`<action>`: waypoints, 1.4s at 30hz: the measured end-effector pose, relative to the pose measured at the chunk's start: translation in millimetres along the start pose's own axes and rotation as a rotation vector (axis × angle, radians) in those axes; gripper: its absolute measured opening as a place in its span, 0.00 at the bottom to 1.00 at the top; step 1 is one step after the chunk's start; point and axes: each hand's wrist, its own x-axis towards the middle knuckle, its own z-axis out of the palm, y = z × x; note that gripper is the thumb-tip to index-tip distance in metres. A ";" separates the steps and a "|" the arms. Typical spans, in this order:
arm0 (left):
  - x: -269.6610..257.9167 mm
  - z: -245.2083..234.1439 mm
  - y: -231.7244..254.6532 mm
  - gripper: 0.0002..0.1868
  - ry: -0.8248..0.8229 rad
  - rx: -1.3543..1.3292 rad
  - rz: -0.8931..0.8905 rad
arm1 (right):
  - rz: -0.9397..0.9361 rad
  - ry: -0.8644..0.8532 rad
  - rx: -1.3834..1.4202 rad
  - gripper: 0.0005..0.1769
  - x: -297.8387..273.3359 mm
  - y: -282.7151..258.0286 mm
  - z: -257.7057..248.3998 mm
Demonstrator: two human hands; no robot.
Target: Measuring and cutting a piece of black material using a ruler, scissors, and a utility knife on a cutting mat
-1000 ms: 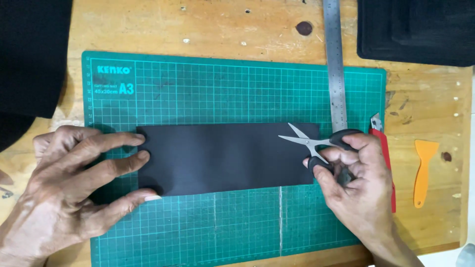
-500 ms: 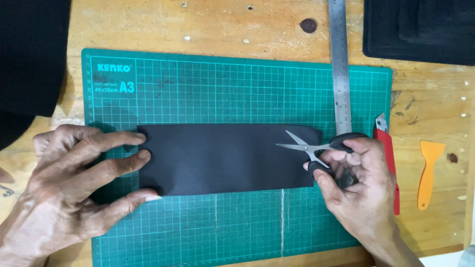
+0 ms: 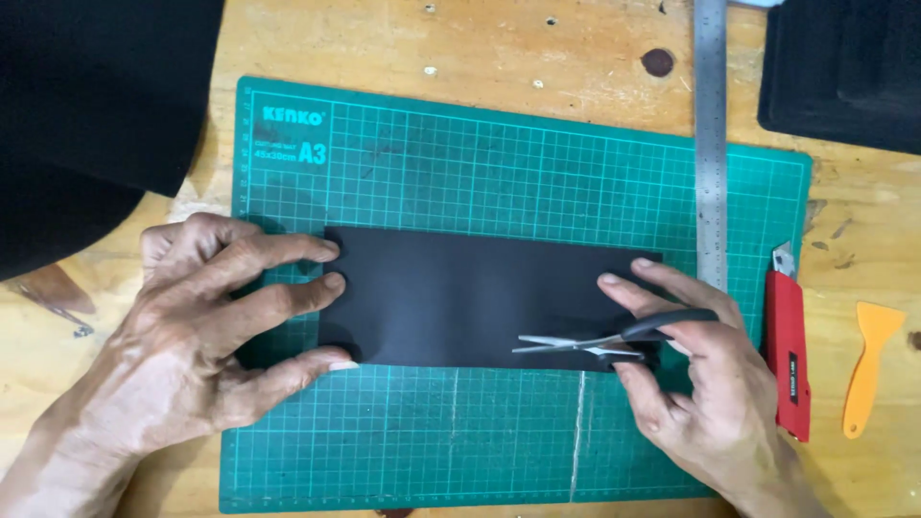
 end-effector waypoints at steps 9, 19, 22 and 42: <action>-0.2 0.0 0.1 0.22 0.008 0.021 -0.009 | 0.197 0.075 0.114 0.20 -6.2 0.2 2.8; 0.6 1.1 0.7 0.27 -0.018 0.095 0.018 | 0.731 0.267 0.084 0.31 -13.4 4.3 2.4; 2.2 -1.1 3.8 0.28 -0.038 0.143 0.078 | 0.747 0.269 0.141 0.30 -15.6 6.5 3.1; 6.8 -2.7 13.2 0.28 -0.068 0.143 -0.044 | 0.676 0.224 0.057 0.28 -27.1 14.3 6.2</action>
